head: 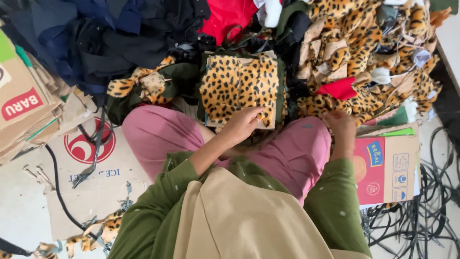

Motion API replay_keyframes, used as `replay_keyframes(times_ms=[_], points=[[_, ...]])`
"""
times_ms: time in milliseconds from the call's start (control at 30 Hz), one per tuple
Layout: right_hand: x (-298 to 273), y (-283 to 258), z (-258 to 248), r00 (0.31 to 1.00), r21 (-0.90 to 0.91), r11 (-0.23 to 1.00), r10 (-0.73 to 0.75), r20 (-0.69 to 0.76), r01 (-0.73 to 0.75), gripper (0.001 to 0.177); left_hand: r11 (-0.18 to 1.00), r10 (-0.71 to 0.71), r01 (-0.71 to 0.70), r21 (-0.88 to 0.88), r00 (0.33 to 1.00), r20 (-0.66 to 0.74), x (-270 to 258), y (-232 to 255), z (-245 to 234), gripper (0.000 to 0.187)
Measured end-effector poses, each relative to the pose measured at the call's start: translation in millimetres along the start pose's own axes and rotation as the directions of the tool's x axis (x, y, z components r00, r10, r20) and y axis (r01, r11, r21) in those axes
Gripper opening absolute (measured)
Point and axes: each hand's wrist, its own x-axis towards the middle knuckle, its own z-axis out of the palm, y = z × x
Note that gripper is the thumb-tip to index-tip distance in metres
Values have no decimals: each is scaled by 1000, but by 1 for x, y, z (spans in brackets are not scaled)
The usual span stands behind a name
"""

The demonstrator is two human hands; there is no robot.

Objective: The person wraps cardboard pieces with leopard-print fabric by hand and places them into a small box. They close the box and secure it with packing tape, cutting the tape using a small blade.

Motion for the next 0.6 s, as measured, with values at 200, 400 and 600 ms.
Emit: replay_keyframes(times_ms=[200,400,600], points=[[22,43,30,953,59,990,-108,-285,130,26,987,-129,132,-87,991,38,-34,31,-46,45],[-79,-73,-105,997,976,215,71,15,-30,18,949,-235,272,-162,948,213,-12,32,-43,53],[-97,-122,-101,870,852,-427,-488,67,-305,48,840,-217,369,-397,900,378,-9,42,-41,79]])
